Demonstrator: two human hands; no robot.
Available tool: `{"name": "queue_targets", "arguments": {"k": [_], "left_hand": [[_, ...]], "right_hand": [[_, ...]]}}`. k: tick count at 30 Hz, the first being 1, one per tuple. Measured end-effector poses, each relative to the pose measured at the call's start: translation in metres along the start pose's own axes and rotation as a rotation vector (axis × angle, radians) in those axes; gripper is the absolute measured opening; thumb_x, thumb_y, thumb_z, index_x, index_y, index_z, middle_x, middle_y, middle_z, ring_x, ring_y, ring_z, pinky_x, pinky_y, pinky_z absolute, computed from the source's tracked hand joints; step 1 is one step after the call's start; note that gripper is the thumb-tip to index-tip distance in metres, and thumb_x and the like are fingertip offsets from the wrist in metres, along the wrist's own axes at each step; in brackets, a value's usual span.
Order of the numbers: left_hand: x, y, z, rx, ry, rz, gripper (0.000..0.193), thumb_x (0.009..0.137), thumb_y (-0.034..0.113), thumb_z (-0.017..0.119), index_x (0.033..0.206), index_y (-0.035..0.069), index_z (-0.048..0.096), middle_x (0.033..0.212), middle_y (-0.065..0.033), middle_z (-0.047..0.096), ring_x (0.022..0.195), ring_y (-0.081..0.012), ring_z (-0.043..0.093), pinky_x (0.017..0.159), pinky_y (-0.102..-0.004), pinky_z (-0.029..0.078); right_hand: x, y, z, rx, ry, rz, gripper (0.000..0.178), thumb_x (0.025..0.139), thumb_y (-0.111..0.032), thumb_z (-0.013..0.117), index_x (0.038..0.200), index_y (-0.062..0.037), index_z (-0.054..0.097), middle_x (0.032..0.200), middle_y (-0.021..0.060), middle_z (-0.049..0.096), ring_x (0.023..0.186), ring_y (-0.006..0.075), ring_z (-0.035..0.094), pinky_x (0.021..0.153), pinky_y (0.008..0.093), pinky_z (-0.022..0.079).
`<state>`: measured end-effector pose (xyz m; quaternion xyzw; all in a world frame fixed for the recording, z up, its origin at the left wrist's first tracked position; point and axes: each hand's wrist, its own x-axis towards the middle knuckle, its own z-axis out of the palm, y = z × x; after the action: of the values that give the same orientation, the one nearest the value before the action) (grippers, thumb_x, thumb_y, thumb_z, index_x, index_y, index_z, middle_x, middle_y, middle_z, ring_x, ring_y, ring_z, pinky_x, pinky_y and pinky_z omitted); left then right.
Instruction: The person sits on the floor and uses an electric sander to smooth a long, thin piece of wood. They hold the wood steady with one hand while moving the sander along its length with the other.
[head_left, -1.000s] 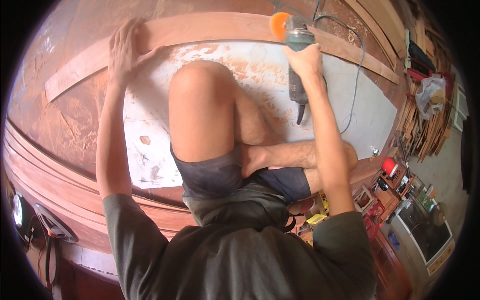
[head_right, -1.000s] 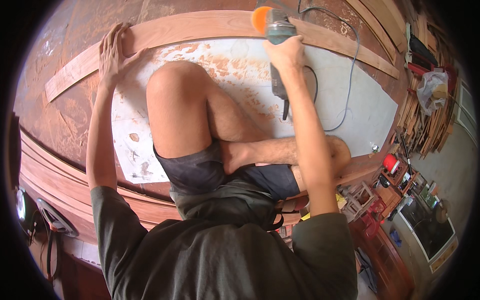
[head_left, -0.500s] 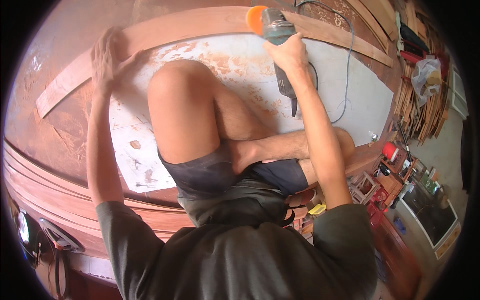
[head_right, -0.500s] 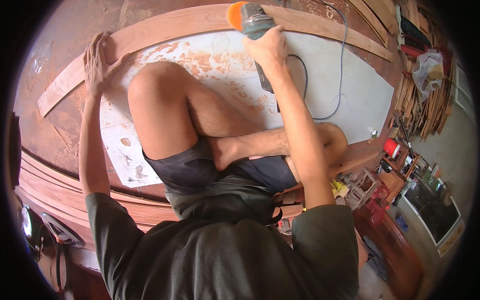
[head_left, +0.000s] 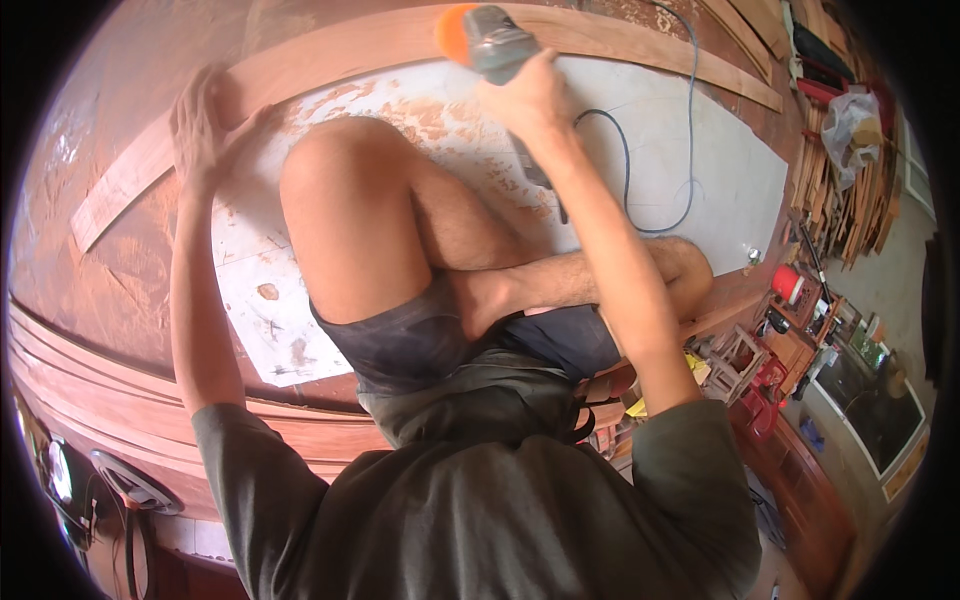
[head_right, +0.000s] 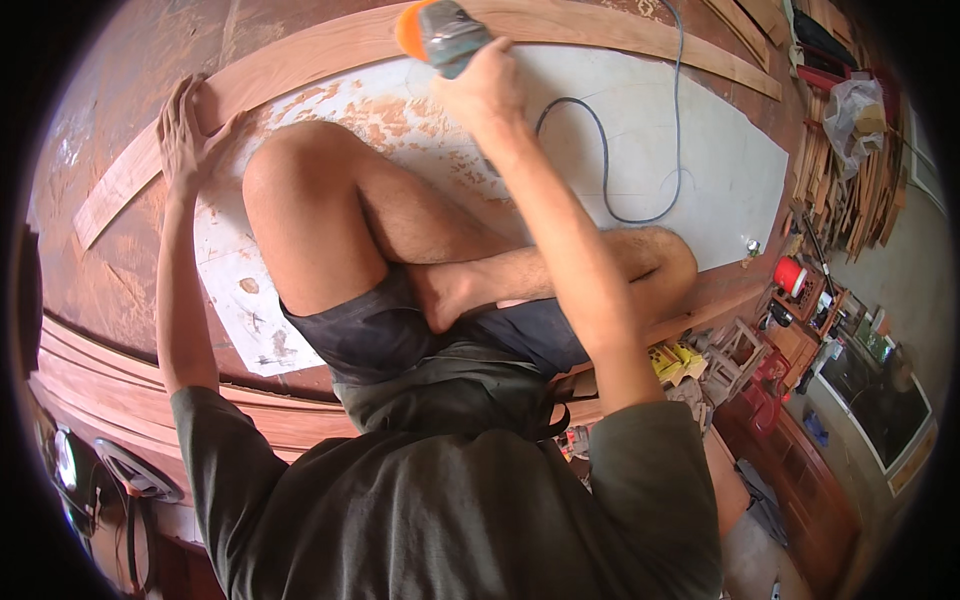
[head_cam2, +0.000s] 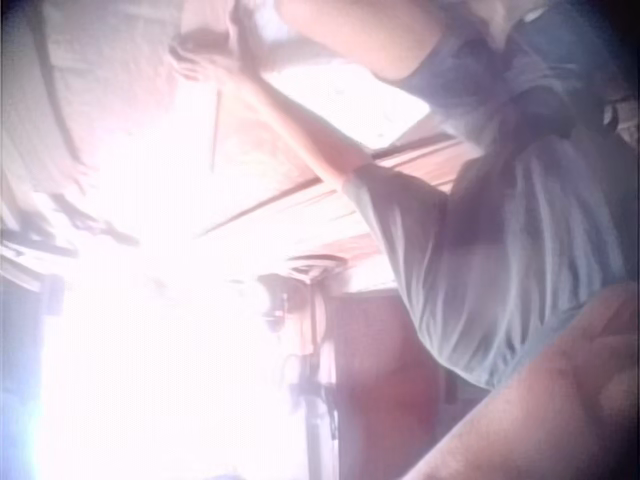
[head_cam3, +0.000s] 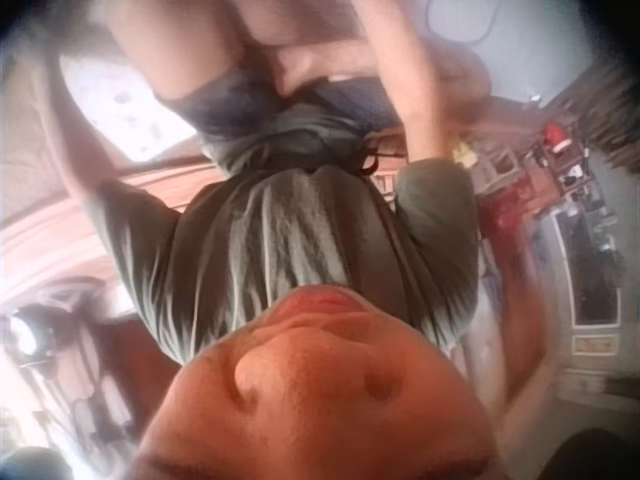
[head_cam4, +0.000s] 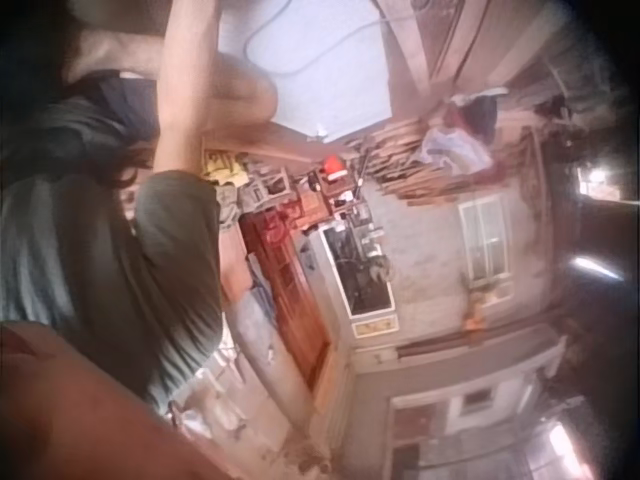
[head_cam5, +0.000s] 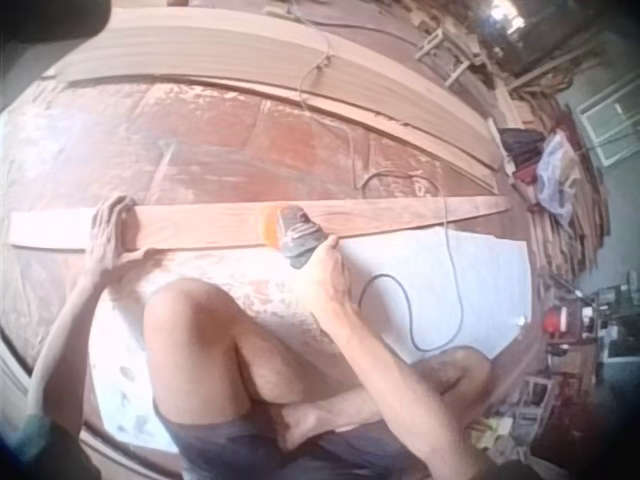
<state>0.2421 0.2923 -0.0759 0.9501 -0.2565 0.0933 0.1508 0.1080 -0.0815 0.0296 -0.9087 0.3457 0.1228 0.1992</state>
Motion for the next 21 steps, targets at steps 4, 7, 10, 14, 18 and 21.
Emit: {"name": "queue_targets", "arguments": {"k": [4,7,10,14,18,21], "left_hand": [[0.002,0.000,0.000,-0.021,0.004,0.012,0.091,0.081,0.064,0.075,0.150,0.011,0.047,0.155,-0.0112,0.047,0.145,-0.0319,0.040,0.121,-0.0451,0.030],[0.003,-0.001,-0.005,-0.027,0.004,0.034,0.090,0.082,0.063,0.076,0.150,0.011,0.047,0.155,-0.0113,0.047,0.145,-0.0323,0.040,0.121,-0.0453,0.029],[0.005,0.004,-0.010,-0.042,-0.015,0.022,0.089,0.082,0.061,0.076,0.149,0.011,0.047,0.155,-0.0113,0.047,0.145,-0.0327,0.040,0.122,-0.0457,0.028],[0.003,0.001,0.000,0.007,-0.024,0.001,0.090,0.082,0.062,0.075,0.149,0.010,0.047,0.155,-0.0107,0.046,0.145,-0.0325,0.040,0.123,-0.0462,0.026],[0.002,-0.002,-0.001,-0.005,-0.045,0.006,0.091,0.083,0.062,0.074,0.150,0.009,0.045,0.155,-0.0107,0.046,0.146,-0.0319,0.039,0.123,-0.0463,0.026],[0.000,-0.004,-0.002,0.002,-0.038,0.023,0.091,0.084,0.062,0.073,0.151,0.009,0.044,0.155,-0.0120,0.046,0.145,-0.0321,0.039,0.123,-0.0466,0.026]], "right_hand": [[0.020,0.048,-0.021,-0.064,0.075,0.126,0.096,0.072,-0.042,0.082,0.134,0.0202,0.041,0.118,0.0327,0.069,0.110,0.0410,0.071,0.094,0.0436,0.058],[0.025,0.049,-0.017,-0.030,0.132,0.182,0.091,0.072,-0.037,0.083,0.131,0.0193,0.042,0.117,0.0332,0.068,0.108,0.0415,0.071,0.096,0.0427,0.057],[0.015,0.027,-0.008,0.022,0.082,0.149,0.088,0.073,-0.033,0.082,0.132,0.0189,0.040,0.115,0.0341,0.068,0.106,0.0426,0.071,0.094,0.0436,0.058],[-0.005,-0.008,0.012,0.130,0.003,0.047,0.078,0.076,-0.027,0.078,0.129,0.0158,0.041,0.106,0.0334,0.070,0.101,0.0429,0.072,0.093,0.0455,0.058],[-0.009,-0.004,0.007,0.093,-0.027,-0.020,0.076,0.079,-0.024,0.077,0.130,0.0178,0.039,0.102,0.0319,0.071,0.094,0.0423,0.073,0.089,0.0446,0.060],[-0.002,0.021,-0.008,0.147,-0.051,0.065,0.080,0.078,-0.024,0.079,0.133,0.0173,0.038,0.109,0.0324,0.069,0.101,0.0401,0.073,0.092,0.0426,0.060]]}}
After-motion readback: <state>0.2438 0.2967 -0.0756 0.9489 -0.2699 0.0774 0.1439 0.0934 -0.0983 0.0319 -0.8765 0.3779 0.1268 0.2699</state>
